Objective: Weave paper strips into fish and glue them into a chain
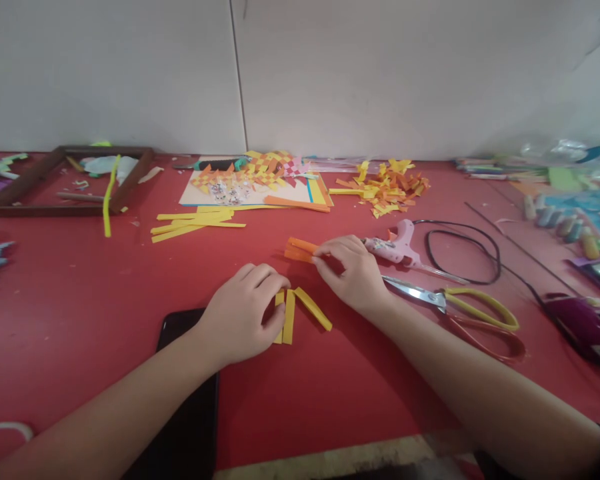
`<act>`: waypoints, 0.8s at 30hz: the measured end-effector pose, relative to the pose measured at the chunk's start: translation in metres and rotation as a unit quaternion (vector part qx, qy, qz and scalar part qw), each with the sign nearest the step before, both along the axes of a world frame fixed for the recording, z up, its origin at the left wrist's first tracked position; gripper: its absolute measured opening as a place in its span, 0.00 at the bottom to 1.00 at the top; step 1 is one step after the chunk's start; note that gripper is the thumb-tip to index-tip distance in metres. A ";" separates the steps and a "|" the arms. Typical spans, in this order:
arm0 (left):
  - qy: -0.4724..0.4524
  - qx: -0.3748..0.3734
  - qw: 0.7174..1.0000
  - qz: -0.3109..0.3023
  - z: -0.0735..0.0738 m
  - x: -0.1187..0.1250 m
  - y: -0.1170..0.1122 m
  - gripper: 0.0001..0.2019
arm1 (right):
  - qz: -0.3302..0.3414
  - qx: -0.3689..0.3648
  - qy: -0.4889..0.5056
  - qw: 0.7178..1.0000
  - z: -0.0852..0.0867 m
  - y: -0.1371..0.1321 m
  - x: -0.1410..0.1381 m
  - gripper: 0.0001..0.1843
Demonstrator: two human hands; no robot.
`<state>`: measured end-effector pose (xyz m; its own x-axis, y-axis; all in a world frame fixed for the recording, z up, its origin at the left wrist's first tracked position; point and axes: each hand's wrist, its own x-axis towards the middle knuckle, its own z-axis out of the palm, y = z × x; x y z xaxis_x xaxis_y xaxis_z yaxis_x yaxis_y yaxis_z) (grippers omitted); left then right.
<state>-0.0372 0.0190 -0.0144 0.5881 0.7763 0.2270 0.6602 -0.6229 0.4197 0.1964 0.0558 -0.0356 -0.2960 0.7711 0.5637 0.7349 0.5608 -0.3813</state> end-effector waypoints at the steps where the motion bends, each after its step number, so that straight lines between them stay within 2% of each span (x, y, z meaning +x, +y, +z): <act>1: -0.002 0.000 1.000 0.000 0.000 0.000 0.000 0.11 | -0.006 0.009 0.003 1.000 0.000 0.000 0.000 0.05; 8: -0.038 -0.007 0.999 0.018 0.001 0.000 0.001 0.11 | -0.023 0.095 0.029 0.995 0.004 0.000 0.003 0.16; 12: -0.133 -0.050 0.988 0.060 0.001 -0.002 0.004 0.08 | 0.018 0.129 0.068 0.989 0.012 -0.010 -0.002 0.13; 15: -0.263 -0.139 0.950 0.098 0.001 -0.003 0.006 0.07 | 0.087 0.126 0.084 0.985 0.017 -0.020 -0.010 0.13; 18: -0.387 -0.230 0.891 0.061 0.005 -0.001 0.008 0.12 | 0.166 0.108 0.090 0.976 0.019 -0.029 -0.016 0.12; 21: -0.428 -0.280 0.860 0.012 0.011 0.001 0.009 0.17 | 0.224 0.079 0.091 0.967 0.019 -0.033 -0.020 0.12; 24: -0.437 -0.302 0.847 0.025 0.013 0.002 0.008 0.15 | 0.255 0.053 0.088 0.962 0.019 -0.033 -0.021 0.11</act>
